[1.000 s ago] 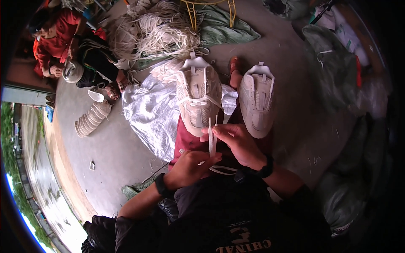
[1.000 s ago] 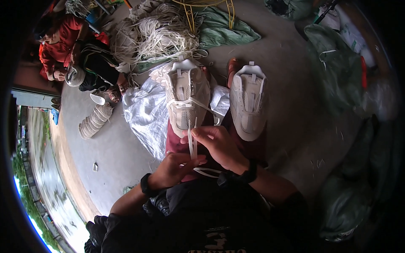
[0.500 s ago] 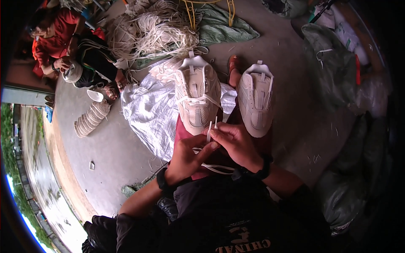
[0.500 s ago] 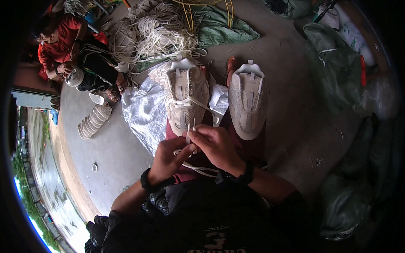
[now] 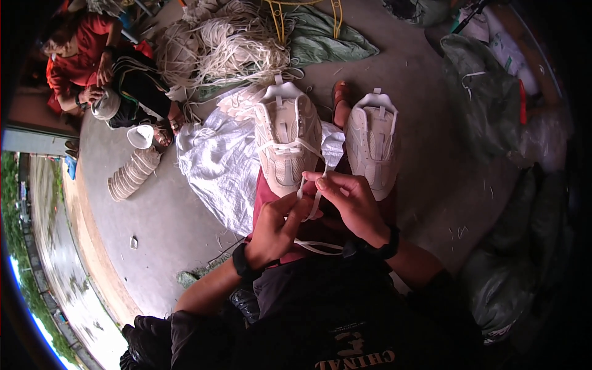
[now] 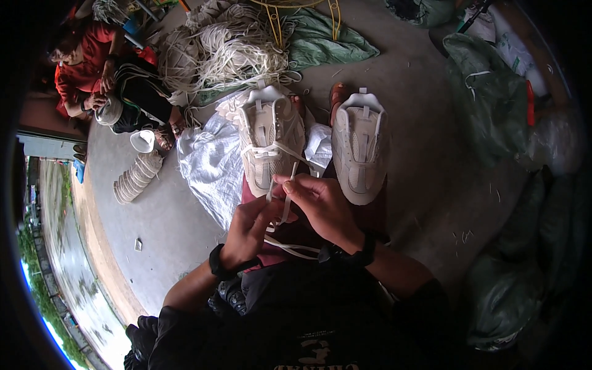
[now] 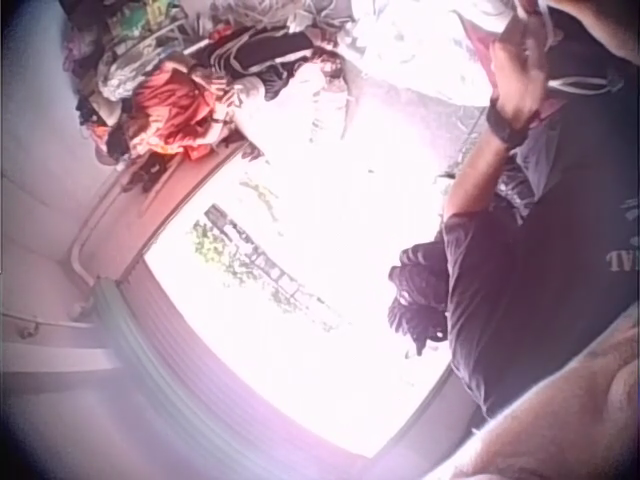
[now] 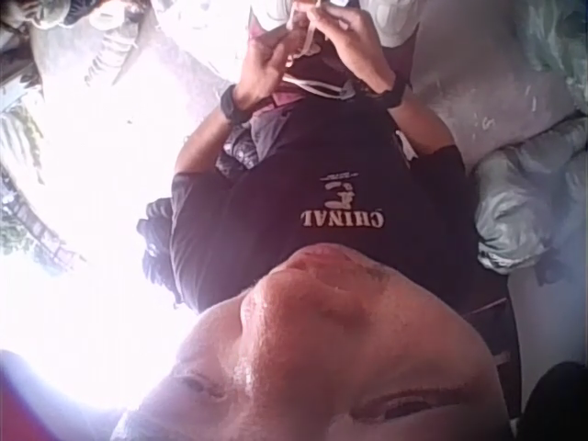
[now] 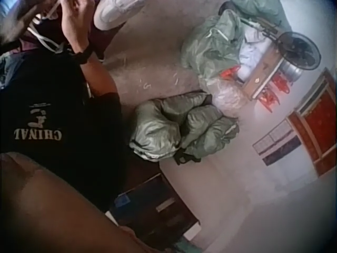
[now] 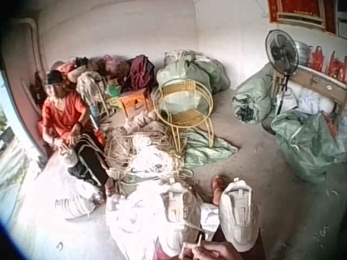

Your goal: The recorder is lacing a pair of white shoes.

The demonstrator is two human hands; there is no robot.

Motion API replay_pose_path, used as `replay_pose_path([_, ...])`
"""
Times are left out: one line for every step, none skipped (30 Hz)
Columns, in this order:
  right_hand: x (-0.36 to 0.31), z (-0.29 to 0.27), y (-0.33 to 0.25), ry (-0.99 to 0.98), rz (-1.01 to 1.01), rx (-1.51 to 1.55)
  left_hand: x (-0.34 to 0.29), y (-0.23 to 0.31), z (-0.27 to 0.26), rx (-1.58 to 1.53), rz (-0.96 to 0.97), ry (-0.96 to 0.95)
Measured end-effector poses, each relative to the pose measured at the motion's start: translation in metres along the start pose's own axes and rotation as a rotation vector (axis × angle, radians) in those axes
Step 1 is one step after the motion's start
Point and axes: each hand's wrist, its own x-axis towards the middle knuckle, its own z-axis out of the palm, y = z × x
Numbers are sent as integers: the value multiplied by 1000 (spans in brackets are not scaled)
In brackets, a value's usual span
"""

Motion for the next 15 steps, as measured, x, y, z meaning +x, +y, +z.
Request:
replay_pose_path([0, -1, 1, -8, 5, -21, 0, 4, 1, -46, -24, 2])
replay_pose_path([1, -3, 3, -7, 5, -21, 0, 6, 1, -93, -48, 4])
replay_pose_path([1, -5, 6, -21, -13, -75, 0, 4, 1, -93, -48, 4])
replay_pose_path([1, -7, 7, -34, -30, -130, 0, 1, 0, -86, -59, -14])
replay_pose_path([1, -7, 5, -34, -31, -130, 0, -1, 0, -79, -70, -33])
replay_pose_path([0, -6, 2, -54, 17, -88, 0, -1, 1, -79, -70, -32])
replay_pose_path([-1, -6, 0, -74, 65, -47, 0, -1, 1, -122, -57, -46])
replay_pose_path([-2, -4, 0, -76, 65, -46, 0, -2, 1, -165, -44, -61])
replay_pose_path([-3, -2, 0, -55, 30, -26, 0, -2, 1, -165, -43, -61])
replay_pose_path([-4, -1, 0, -34, -5, -5, 0, -3, 1, -159, -42, -72])
replay_pose_path([-4, -1, -2, -34, -6, -5, -1, -3, 1, -153, -41, -83])
replay_pose_path([-4, -3, -3, -67, -5, -72, 0, -2, 0, -154, -40, -83])
replay_pose_path([-4, -5, -4, -101, -4, -139, 0, -1, -3, -145, -43, -138])
replay_pose_path([-3, -5, -3, -101, -4, -139, 1, 0, -5, -136, -46, -192])
replay_pose_path([-2, -6, -1, -96, -18, -194, -1, 1, -4, -136, -46, -192])
